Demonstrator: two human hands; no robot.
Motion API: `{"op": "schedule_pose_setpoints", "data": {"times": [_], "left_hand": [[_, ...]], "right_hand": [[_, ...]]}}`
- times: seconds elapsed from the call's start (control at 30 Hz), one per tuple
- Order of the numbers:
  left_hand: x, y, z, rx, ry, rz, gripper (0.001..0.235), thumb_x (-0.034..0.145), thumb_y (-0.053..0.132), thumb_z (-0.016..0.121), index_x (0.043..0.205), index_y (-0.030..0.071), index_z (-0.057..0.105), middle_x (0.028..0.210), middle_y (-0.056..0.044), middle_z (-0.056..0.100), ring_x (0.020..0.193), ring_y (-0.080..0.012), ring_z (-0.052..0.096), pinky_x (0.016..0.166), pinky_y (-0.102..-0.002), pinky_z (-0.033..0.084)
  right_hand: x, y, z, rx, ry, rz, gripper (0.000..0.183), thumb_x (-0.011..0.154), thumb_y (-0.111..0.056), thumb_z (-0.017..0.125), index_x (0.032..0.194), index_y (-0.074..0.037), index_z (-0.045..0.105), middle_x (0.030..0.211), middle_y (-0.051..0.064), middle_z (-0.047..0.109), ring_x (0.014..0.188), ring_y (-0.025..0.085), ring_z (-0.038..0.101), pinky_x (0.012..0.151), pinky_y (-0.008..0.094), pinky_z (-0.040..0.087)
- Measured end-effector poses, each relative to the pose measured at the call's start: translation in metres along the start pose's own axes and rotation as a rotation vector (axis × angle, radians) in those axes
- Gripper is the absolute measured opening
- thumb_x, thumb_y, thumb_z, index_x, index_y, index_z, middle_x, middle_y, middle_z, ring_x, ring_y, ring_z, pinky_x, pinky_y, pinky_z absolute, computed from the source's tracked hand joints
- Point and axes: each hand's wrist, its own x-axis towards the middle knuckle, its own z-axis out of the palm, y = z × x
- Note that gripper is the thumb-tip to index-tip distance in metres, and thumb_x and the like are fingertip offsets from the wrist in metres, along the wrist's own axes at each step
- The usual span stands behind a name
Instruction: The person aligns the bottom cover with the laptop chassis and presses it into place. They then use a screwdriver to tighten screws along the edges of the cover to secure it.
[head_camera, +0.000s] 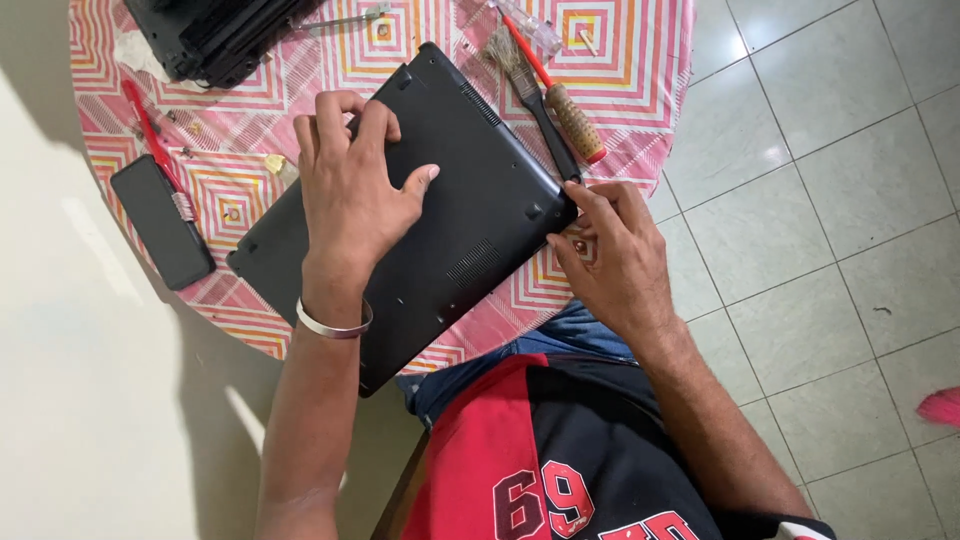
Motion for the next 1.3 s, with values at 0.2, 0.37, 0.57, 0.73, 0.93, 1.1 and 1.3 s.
{"op": "schedule_pose_setpoints", "data": {"times": [0.2, 0.37, 0.57, 0.73, 0.93, 1.1, 1.3], "left_hand": [[0.046, -0.022, 0.008, -0.197, -0.332, -0.046, 0.104, 0.072, 0.046, 0.095, 0.150, 0.010, 0.036, 0.140, -0.020, 0.045, 0.130, -0.0411, 0.038, 0.112, -0.051, 0.027], [0.066, -0.022, 0.001, -0.231, -0.570, -0.219, 0.102, 0.058, 0.050, 0.097, 0.141, 0.017, 0.047, 0.134, -0.013, 0.043, 0.134, -0.0324, 0.043, 0.112, -0.044, 0.035], [0.084, -0.034, 0.012, -0.189, -0.659, -0.135, 0.120, 0.052, 0.057, 0.098, 0.147, 0.007, 0.045, 0.140, -0.015, 0.047, 0.134, -0.0342, 0.041, 0.111, -0.046, 0.037], [0.085, -0.027, 0.000, -0.231, -0.705, -0.182, 0.114, 0.049, 0.053, 0.102, 0.130, 0.002, 0.040, 0.133, -0.018, 0.052, 0.128, -0.0351, 0.047, 0.101, -0.046, 0.045], [0.075, -0.025, -0.018, -0.366, -0.700, -0.176, 0.111, 0.048, 0.048, 0.102, 0.130, 0.007, 0.040, 0.133, -0.013, 0.055, 0.121, -0.0281, 0.055, 0.095, -0.039, 0.047], [0.050, -0.010, -0.049, -0.402, -0.460, 0.106, 0.112, 0.047, 0.052, 0.100, 0.140, 0.009, 0.057, 0.127, -0.013, 0.067, 0.119, -0.0338, 0.061, 0.102, -0.043, 0.043], [-0.005, 0.039, -0.103, -0.207, -0.420, 0.015, 0.082, 0.057, 0.052, 0.105, 0.105, 0.013, 0.052, 0.104, -0.007, 0.065, 0.095, -0.0324, 0.066, 0.076, -0.047, 0.055]], "right_hand": [[-0.006, 0.007, 0.001, -0.097, -0.137, 0.127, 0.055, 0.090, -0.022, 0.086, 0.135, -0.006, 0.061, 0.121, 0.016, 0.060, 0.105, 0.024, 0.067, 0.080, 0.037, 0.059], [-0.003, 0.011, 0.005, -0.071, -0.190, 0.102, 0.067, 0.082, -0.016, 0.092, 0.138, -0.004, 0.058, 0.121, 0.015, 0.051, 0.092, 0.024, 0.067, 0.076, 0.038, 0.061], [-0.006, 0.016, 0.006, -0.117, -0.215, 0.098, 0.065, 0.083, -0.018, 0.090, 0.138, -0.008, 0.058, 0.124, 0.015, 0.054, 0.100, 0.025, 0.066, 0.077, 0.038, 0.061], [-0.008, 0.016, 0.003, -0.113, -0.168, 0.036, 0.058, 0.086, -0.027, 0.087, 0.132, -0.007, 0.059, 0.120, 0.015, 0.058, 0.104, 0.026, 0.064, 0.074, 0.039, 0.057], [0.000, 0.005, -0.009, 0.069, -0.201, 0.129, 0.053, 0.080, -0.019, 0.086, 0.125, -0.005, 0.061, 0.115, 0.014, 0.058, 0.094, 0.024, 0.066, 0.074, 0.033, 0.059], [0.025, -0.019, -0.036, 0.550, -0.393, 0.395, 0.060, 0.085, -0.032, 0.073, 0.136, -0.006, 0.056, 0.126, 0.010, 0.059, 0.100, 0.019, 0.064, 0.074, 0.031, 0.059], [0.005, 0.006, -0.031, 0.471, -0.628, 0.480, 0.060, 0.090, -0.043, 0.064, 0.138, -0.007, 0.061, 0.119, 0.004, 0.077, 0.101, 0.014, 0.071, 0.083, 0.030, 0.058]]}}
